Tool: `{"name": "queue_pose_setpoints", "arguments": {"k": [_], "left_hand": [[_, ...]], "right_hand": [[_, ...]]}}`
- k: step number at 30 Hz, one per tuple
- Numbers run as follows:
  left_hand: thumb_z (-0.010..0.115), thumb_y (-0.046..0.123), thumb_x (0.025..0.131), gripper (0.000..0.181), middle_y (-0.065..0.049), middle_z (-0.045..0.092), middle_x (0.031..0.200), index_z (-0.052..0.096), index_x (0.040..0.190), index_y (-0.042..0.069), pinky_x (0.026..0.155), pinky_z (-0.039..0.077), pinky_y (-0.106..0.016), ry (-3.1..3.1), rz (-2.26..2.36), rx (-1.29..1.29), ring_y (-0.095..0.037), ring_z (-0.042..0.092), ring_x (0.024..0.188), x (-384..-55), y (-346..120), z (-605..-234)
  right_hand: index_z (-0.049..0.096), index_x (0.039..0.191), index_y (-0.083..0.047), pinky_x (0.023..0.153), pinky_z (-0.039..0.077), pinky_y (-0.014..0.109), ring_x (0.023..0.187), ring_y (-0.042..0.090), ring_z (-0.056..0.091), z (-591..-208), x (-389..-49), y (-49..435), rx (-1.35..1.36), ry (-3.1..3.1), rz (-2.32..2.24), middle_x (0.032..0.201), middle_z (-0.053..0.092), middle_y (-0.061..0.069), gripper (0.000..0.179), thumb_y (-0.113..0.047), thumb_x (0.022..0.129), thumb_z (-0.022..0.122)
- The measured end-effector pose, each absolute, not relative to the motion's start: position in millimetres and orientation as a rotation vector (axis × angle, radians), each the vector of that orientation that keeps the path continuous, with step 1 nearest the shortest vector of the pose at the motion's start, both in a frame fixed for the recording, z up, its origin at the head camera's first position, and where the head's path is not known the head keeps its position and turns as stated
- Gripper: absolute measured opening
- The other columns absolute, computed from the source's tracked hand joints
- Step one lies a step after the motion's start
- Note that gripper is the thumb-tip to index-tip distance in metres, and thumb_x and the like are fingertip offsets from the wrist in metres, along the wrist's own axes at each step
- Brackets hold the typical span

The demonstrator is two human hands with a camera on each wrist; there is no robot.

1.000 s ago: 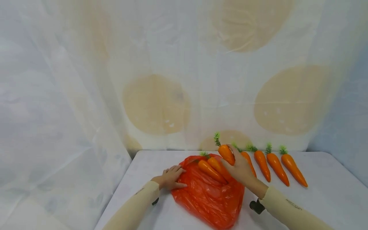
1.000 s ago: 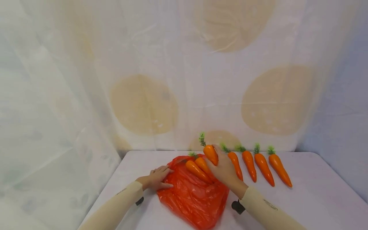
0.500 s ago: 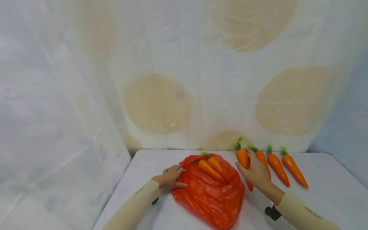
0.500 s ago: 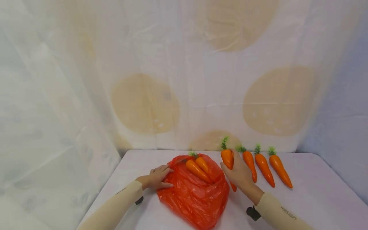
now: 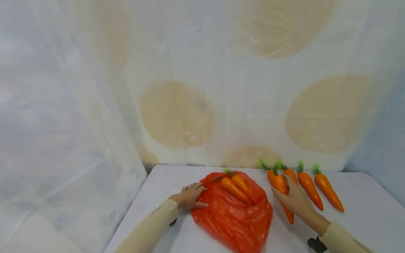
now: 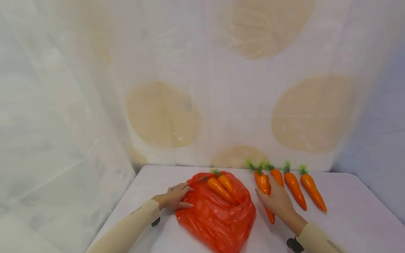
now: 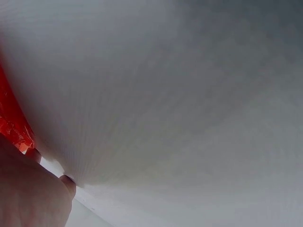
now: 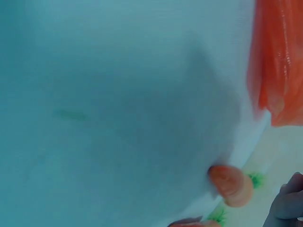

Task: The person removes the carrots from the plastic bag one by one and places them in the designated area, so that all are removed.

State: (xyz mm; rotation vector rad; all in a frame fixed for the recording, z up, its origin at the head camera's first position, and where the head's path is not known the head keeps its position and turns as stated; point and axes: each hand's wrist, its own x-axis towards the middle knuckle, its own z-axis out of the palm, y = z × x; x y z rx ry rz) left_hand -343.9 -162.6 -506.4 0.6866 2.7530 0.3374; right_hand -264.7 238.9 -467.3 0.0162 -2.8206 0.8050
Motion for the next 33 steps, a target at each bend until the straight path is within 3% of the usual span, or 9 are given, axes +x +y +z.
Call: {"name": "queue_pose_setpoints", "arguments": {"k": [8, 15, 19, 27, 33], "left_hand": [[0.067, 0.062, 0.084, 0.07, 0.0, 0.032, 0.157, 0.043, 0.141, 0.03, 0.116, 0.025, -0.062, 2.756, 0.337, 0.66, -0.026, 0.029, 0.144, -341, -161, -502], [0.066, 0.061, 0.085, 0.07, 0.0, 0.032, 0.157, 0.043, 0.142, 0.029, 0.116, 0.024, -0.063, 2.756, 0.323, 0.657, -0.026, 0.028, 0.144, -341, -161, -500], [0.066, 0.061, 0.085, 0.07, -0.001, 0.032, 0.157, 0.043, 0.142, 0.029, 0.116, 0.024, -0.063, 2.75, 0.342, 0.647, -0.026, 0.028, 0.144, -341, -161, -500], [0.067, 0.062, 0.084, 0.07, 0.0, 0.031, 0.157, 0.043, 0.142, 0.03, 0.116, 0.025, -0.062, 2.753, 0.338, 0.647, -0.026, 0.028, 0.144, -343, -162, -507], [0.066, 0.063, 0.084, 0.071, 0.0, 0.032, 0.156, 0.043, 0.142, 0.03, 0.116, 0.024, -0.063, 2.753, 0.333, 0.647, -0.026, 0.029, 0.144, -344, -162, -507]], "right_hand": [[0.019, 0.151, 0.007, 0.061, 0.058, 0.036, 0.074, 0.025, 0.059, -469, -260, 258, -0.066, -2.962, 0.812, 0.13, 0.048, 0.037, 0.089, -0.044, 0.092, 0.062], [0.023, 0.147, 0.013, 0.075, 0.057, 0.051, 0.089, 0.036, 0.058, -470, -257, 267, -0.065, -2.97, 0.737, 0.133, 0.047, 0.039, 0.09, -0.044, 0.09, 0.065], [0.024, 0.146, 0.014, 0.071, 0.058, 0.046, 0.083, 0.031, 0.058, -474, -259, 271, -0.086, -3.004, 0.728, 0.126, 0.052, 0.039, 0.089, -0.04, 0.088, 0.066], [0.02, 0.146, 0.015, 0.086, 0.049, 0.065, 0.107, 0.052, 0.051, -486, -260, 276, -0.124, -3.075, 0.679, 0.13, 0.044, 0.045, 0.094, -0.041, 0.088, 0.068], [0.017, 0.144, 0.02, 0.084, 0.052, 0.061, 0.097, 0.044, 0.056, -490, -260, 277, -0.148, -3.132, 0.68, 0.127, 0.044, 0.045, 0.1, -0.04, 0.085, 0.07]]}}
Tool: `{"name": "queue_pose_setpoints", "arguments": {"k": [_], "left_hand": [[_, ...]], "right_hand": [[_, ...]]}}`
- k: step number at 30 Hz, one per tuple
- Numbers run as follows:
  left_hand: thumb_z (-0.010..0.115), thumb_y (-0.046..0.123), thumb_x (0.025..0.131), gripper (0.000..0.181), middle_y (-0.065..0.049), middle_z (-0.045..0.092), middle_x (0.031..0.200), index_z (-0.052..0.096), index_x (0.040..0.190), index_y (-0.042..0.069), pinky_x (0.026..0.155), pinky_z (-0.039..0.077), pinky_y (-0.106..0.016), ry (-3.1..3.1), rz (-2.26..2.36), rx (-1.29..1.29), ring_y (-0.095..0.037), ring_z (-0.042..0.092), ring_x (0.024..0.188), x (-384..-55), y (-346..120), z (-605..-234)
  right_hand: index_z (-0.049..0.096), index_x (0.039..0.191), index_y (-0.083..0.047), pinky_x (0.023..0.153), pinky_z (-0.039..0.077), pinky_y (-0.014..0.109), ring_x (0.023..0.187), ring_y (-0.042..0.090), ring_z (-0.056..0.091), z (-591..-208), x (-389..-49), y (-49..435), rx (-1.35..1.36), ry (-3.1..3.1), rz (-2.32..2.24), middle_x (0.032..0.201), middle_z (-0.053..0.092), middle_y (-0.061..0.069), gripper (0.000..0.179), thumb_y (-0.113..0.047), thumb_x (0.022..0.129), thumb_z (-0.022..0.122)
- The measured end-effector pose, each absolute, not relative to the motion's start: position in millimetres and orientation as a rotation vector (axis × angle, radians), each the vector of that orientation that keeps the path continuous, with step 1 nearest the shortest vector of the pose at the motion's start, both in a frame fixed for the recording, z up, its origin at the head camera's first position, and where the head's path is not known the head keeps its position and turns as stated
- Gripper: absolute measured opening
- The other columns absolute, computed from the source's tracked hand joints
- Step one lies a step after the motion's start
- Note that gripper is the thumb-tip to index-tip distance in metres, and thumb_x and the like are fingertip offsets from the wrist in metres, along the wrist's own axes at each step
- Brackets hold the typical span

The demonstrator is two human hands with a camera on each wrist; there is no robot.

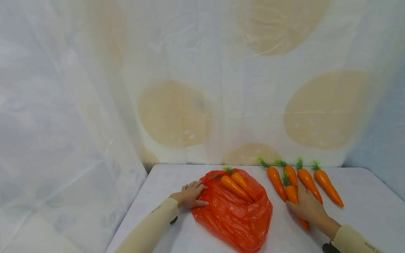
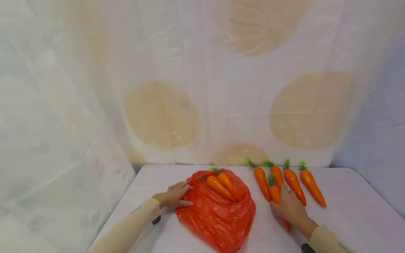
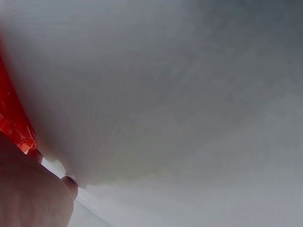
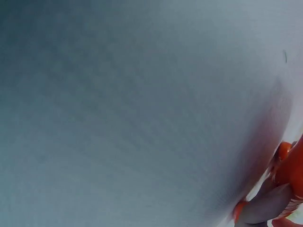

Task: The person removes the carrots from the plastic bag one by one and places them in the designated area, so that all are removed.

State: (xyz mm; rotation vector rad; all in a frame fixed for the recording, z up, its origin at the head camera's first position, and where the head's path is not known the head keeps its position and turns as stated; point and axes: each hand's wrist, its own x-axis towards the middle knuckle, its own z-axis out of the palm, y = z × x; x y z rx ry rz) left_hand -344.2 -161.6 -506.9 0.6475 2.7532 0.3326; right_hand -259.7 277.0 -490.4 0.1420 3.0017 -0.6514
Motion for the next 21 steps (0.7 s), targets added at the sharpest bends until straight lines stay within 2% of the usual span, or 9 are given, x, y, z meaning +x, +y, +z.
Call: {"name": "queue_pose_setpoints", "arguments": {"k": [4, 7, 16, 21], "left_hand": [[0.065, 0.064, 0.084, 0.072, 0.0, 0.032, 0.156, 0.042, 0.143, 0.029, 0.116, 0.023, -0.064, 2.756, 0.321, 0.649, -0.026, 0.028, 0.144, -345.4, -161.6, -508.9], [0.064, 0.064, 0.084, 0.072, 0.0, 0.032, 0.157, 0.042, 0.144, 0.03, 0.117, 0.022, -0.063, 2.757, 0.318, 0.645, -0.026, 0.027, 0.145, -345.1, -161.4, -508.8], [0.065, 0.061, 0.086, 0.07, -0.002, 0.032, 0.156, 0.043, 0.143, 0.027, 0.116, 0.022, -0.065, 2.754, 0.328, 0.665, -0.028, 0.028, 0.144, -342.7, -160.6, -506.5], [0.064, 0.062, 0.087, 0.07, -0.002, 0.03, 0.158, 0.041, 0.144, 0.027, 0.117, 0.021, -0.063, 2.751, 0.321, 0.666, -0.027, 0.026, 0.145, -342.8, -160.5, -507.2]], "right_hand": [[0.02, 0.141, 0.021, 0.074, 0.057, 0.05, 0.083, 0.031, 0.058, -492.2, -259.5, 276.5, 0.148, 2.987, -0.641, 0.116, 0.052, 0.039, 0.097, -0.039, 0.084, 0.071], [0.021, 0.138, 0.021, 0.07, 0.058, 0.045, 0.078, 0.027, 0.058, -492.8, -260.3, 275.8, 0.168, 2.966, -0.631, 0.112, 0.054, 0.036, 0.095, -0.04, 0.085, 0.071], [0.023, 0.14, 0.018, 0.071, 0.057, 0.055, 0.082, 0.035, 0.06, -492.2, -258.7, 276.1, 0.143, 2.999, -0.552, 0.123, 0.044, 0.046, 0.103, -0.053, 0.083, 0.071], [0.024, 0.141, 0.017, 0.063, 0.056, 0.05, 0.072, 0.031, 0.057, -488.5, -255.1, 276.8, 0.139, 3.036, -0.499, 0.122, 0.039, 0.048, 0.108, -0.063, 0.082, 0.068]]}}
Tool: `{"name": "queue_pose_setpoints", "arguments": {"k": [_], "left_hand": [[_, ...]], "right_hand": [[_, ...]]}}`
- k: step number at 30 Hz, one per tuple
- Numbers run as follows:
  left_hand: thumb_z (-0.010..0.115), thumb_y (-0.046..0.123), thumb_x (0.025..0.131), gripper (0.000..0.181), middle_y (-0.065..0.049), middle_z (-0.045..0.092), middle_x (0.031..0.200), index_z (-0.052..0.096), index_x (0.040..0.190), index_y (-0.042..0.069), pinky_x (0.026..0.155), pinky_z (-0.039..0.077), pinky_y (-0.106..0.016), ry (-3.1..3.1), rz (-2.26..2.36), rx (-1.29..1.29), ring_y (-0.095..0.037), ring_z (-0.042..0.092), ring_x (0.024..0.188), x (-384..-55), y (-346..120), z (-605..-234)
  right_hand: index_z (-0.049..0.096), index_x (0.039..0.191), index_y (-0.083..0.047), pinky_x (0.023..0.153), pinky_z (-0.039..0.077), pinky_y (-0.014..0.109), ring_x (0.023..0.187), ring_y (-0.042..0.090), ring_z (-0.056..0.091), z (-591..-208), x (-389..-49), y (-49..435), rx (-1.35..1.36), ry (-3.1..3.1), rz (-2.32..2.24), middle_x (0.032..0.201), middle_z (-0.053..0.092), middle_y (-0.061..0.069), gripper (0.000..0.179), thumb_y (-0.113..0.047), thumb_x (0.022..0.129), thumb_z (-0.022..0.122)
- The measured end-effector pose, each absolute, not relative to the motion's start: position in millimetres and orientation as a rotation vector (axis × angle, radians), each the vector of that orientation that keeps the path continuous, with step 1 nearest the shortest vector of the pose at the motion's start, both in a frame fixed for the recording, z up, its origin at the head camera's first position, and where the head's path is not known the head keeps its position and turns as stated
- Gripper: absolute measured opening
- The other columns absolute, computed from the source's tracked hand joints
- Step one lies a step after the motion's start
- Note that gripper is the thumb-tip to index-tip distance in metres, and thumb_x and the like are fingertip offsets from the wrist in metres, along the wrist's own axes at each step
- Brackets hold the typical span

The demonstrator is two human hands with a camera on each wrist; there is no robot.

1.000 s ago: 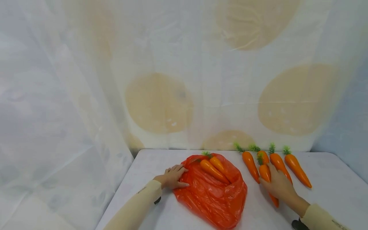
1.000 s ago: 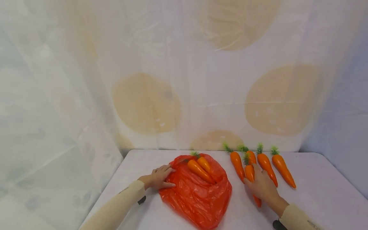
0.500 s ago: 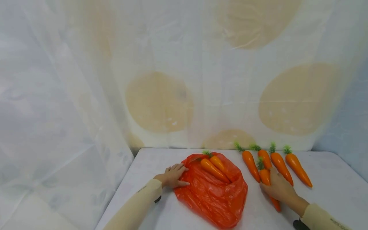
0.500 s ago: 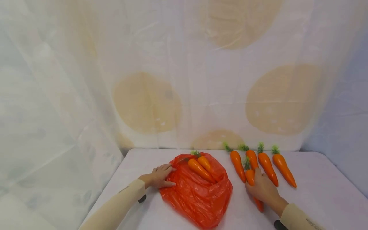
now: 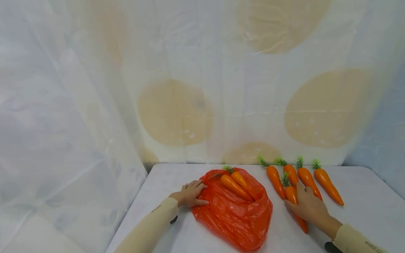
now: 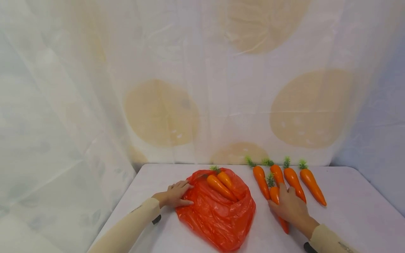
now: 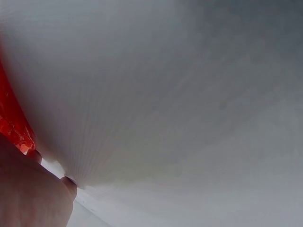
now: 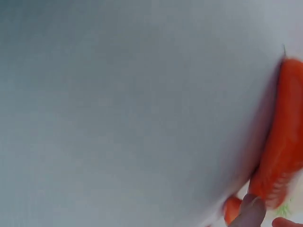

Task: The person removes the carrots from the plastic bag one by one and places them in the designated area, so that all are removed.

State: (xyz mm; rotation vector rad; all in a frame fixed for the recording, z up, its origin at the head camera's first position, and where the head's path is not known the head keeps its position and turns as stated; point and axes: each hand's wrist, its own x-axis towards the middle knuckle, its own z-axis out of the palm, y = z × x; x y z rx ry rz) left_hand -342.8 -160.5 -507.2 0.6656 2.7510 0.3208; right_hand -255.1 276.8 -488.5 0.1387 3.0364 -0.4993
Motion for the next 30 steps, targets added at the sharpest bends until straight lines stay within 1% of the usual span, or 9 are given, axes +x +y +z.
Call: {"name": "queue_pose_setpoints", "arguments": {"k": [8, 10, 13, 14, 17, 20, 22, 26, 30], "left_hand": [[0.065, 0.062, 0.085, 0.07, -0.001, 0.031, 0.157, 0.043, 0.142, 0.028, 0.116, 0.023, -0.062, 2.753, 0.347, 0.661, -0.027, 0.028, 0.144, -345, -164, -513], [0.065, 0.062, 0.086, 0.07, -0.002, 0.031, 0.157, 0.043, 0.142, 0.028, 0.116, 0.022, -0.063, 2.754, 0.344, 0.664, -0.027, 0.027, 0.144, -346, -165, -512], [0.064, 0.062, 0.086, 0.07, -0.002, 0.031, 0.156, 0.042, 0.143, 0.027, 0.116, 0.021, -0.064, 2.755, 0.334, 0.667, -0.028, 0.027, 0.144, -347, -165, -510], [0.064, 0.062, 0.086, 0.069, -0.002, 0.032, 0.156, 0.042, 0.142, 0.027, 0.116, 0.022, -0.064, 2.755, 0.331, 0.669, -0.028, 0.028, 0.144, -347, -164, -509], [0.065, 0.062, 0.086, 0.07, -0.002, 0.033, 0.155, 0.043, 0.142, 0.027, 0.116, 0.024, -0.063, 2.76, 0.333, 0.671, -0.028, 0.029, 0.143, -346, -163, -506], [0.065, 0.062, 0.085, 0.07, -0.001, 0.033, 0.155, 0.043, 0.142, 0.027, 0.116, 0.025, -0.062, 2.764, 0.337, 0.67, -0.026, 0.029, 0.143, -346, -162, -506], [0.065, 0.062, 0.085, 0.07, 0.0, 0.032, 0.155, 0.043, 0.142, 0.028, 0.116, 0.025, -0.061, 2.765, 0.337, 0.669, -0.026, 0.029, 0.143, -345, -162, -507], [0.064, 0.064, 0.085, 0.07, 0.0, 0.032, 0.156, 0.043, 0.142, 0.028, 0.116, 0.025, -0.06, 2.762, 0.335, 0.679, -0.026, 0.028, 0.143, -344, -162, -509], [0.065, 0.064, 0.084, 0.071, 0.0, 0.032, 0.156, 0.044, 0.142, 0.028, 0.116, 0.025, -0.061, 2.758, 0.348, 0.675, -0.027, 0.029, 0.143, -343, -162, -507]], "right_hand": [[0.034, 0.139, 0.01, 0.048, 0.046, 0.038, 0.067, 0.03, 0.053, -478, -254, 288, -0.018, 3.292, -0.473, 0.12, 0.045, 0.042, 0.089, -0.057, 0.088, 0.064], [0.039, 0.135, 0.007, 0.048, 0.047, 0.041, 0.07, 0.033, 0.053, -477, -255, 291, -0.058, 3.386, -0.448, 0.116, 0.046, 0.04, 0.084, -0.056, 0.087, 0.067], [0.044, 0.132, 0.003, 0.058, 0.049, 0.055, 0.08, 0.044, 0.053, -476, -257, 298, -0.127, 3.508, -0.379, 0.115, 0.044, 0.037, 0.076, -0.054, 0.087, 0.068], [0.044, 0.132, 0.001, 0.066, 0.048, 0.06, 0.087, 0.048, 0.052, -477, -258, 303, -0.158, 3.547, -0.33, 0.118, 0.044, 0.037, 0.074, -0.052, 0.087, 0.069], [0.039, 0.14, -0.005, 0.086, 0.039, 0.07, 0.109, 0.054, 0.044, -477, -262, 319, -0.216, 3.603, -0.114, 0.134, 0.037, 0.037, 0.075, -0.047, 0.087, 0.07], [0.031, 0.15, -0.01, 0.094, 0.031, 0.072, 0.123, 0.055, 0.034, -479, -264, 337, -0.232, 3.636, 0.032, 0.152, 0.021, 0.035, 0.08, -0.045, 0.088, 0.068], [0.026, 0.154, -0.013, 0.098, 0.027, 0.072, 0.126, 0.054, 0.03, -481, -263, 348, -0.209, 3.651, 0.012, 0.159, 0.009, 0.031, 0.083, -0.046, 0.089, 0.067], [0.015, 0.158, -0.017, 0.104, 0.016, 0.073, 0.131, 0.055, 0.02, -485, -258, 363, -0.11, 3.627, -0.016, 0.163, -0.008, 0.025, 0.087, -0.047, 0.091, 0.062], [0.003, 0.159, -0.019, 0.109, 0.007, 0.075, 0.133, 0.057, 0.013, -488, -257, 373, -0.01, 3.579, 0.039, 0.162, -0.018, 0.025, 0.095, -0.048, 0.091, 0.061]]}}
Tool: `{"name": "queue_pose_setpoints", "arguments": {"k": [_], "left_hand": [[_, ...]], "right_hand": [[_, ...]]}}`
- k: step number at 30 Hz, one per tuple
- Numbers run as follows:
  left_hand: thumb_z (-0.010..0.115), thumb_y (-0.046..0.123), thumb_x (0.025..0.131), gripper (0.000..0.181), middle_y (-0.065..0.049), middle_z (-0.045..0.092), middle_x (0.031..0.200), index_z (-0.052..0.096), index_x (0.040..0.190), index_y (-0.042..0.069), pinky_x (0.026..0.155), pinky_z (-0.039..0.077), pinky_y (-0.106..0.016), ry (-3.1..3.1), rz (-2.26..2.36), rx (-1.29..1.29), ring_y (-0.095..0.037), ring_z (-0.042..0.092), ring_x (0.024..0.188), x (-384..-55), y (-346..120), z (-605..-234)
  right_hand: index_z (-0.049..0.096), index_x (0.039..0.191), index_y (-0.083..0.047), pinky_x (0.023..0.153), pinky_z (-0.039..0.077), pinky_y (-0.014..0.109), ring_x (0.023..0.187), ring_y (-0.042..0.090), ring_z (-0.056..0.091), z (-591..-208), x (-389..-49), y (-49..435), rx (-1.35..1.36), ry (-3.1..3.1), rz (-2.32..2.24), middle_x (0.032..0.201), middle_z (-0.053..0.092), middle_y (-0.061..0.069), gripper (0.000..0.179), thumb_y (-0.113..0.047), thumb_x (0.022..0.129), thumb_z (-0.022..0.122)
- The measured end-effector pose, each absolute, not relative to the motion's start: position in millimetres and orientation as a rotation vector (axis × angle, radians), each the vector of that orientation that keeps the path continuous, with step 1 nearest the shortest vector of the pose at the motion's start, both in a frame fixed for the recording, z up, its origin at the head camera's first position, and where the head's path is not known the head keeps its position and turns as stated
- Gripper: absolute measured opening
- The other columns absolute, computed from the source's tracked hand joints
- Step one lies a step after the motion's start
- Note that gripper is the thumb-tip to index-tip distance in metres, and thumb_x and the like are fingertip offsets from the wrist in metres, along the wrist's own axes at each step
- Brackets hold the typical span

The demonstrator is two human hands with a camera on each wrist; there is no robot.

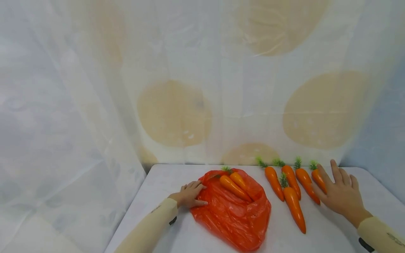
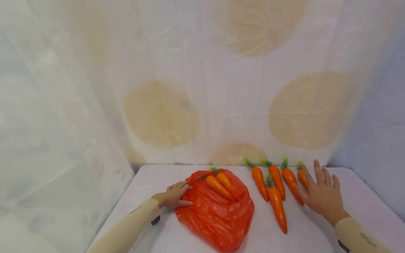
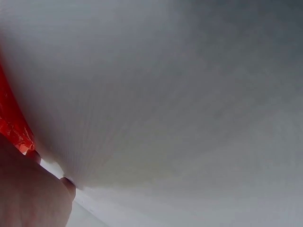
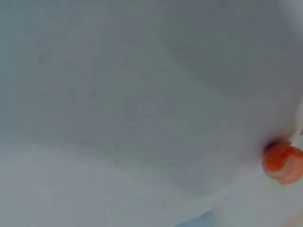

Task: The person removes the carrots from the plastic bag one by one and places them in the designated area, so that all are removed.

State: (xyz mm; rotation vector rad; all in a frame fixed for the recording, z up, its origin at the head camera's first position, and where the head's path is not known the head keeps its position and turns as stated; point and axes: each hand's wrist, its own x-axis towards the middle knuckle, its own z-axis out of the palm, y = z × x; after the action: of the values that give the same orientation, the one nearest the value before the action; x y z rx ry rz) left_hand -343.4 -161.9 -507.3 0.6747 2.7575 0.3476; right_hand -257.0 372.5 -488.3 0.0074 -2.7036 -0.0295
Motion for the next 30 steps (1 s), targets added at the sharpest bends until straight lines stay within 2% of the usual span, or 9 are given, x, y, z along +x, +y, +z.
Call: {"name": "queue_pose_setpoints", "arguments": {"k": [7, 15, 23, 30], "left_hand": [[0.064, 0.065, 0.084, 0.071, 0.0, 0.033, 0.154, 0.044, 0.141, 0.028, 0.116, 0.024, -0.062, 2.768, 0.33, 0.677, -0.027, 0.029, 0.143, -345, -163, -510], [0.065, 0.062, 0.086, 0.071, -0.001, 0.03, 0.157, 0.043, 0.143, 0.027, 0.116, 0.023, -0.062, 2.75, 0.343, 0.669, -0.028, 0.027, 0.145, -342, -161, -506], [0.064, 0.062, 0.086, 0.072, -0.002, 0.03, 0.157, 0.042, 0.144, 0.026, 0.117, 0.022, -0.063, 2.764, 0.315, 0.665, -0.029, 0.026, 0.145, -348, -161, -502], [0.065, 0.064, 0.084, 0.071, 0.001, 0.031, 0.157, 0.043, 0.142, 0.029, 0.116, 0.026, -0.06, 2.772, 0.313, 0.669, -0.027, 0.028, 0.144, -346, -162, -509]], "right_hand": [[-0.004, 0.159, -0.022, 0.11, 0.002, 0.075, 0.133, 0.059, 0.011, -488, -258, 377, -0.024, -2.724, -0.045, 0.16, -0.023, 0.024, 0.102, -0.049, 0.088, 0.064], [-0.001, 0.159, -0.02, 0.112, -0.001, 0.074, 0.135, 0.058, 0.011, -487, -264, 371, 0.0, -2.711, -0.033, 0.16, -0.024, 0.023, 0.097, -0.047, 0.089, 0.062], [0.003, 0.16, -0.021, 0.107, 0.009, 0.076, 0.134, 0.057, 0.016, -481, -280, 359, 0.057, -2.677, 0.019, 0.162, -0.016, 0.025, 0.088, -0.055, 0.095, 0.052], [0.008, 0.16, -0.019, 0.106, 0.01, 0.077, 0.132, 0.059, 0.018, -485, -281, 352, 0.042, -2.692, 0.055, 0.162, -0.013, 0.027, 0.087, -0.06, 0.095, 0.049]]}}
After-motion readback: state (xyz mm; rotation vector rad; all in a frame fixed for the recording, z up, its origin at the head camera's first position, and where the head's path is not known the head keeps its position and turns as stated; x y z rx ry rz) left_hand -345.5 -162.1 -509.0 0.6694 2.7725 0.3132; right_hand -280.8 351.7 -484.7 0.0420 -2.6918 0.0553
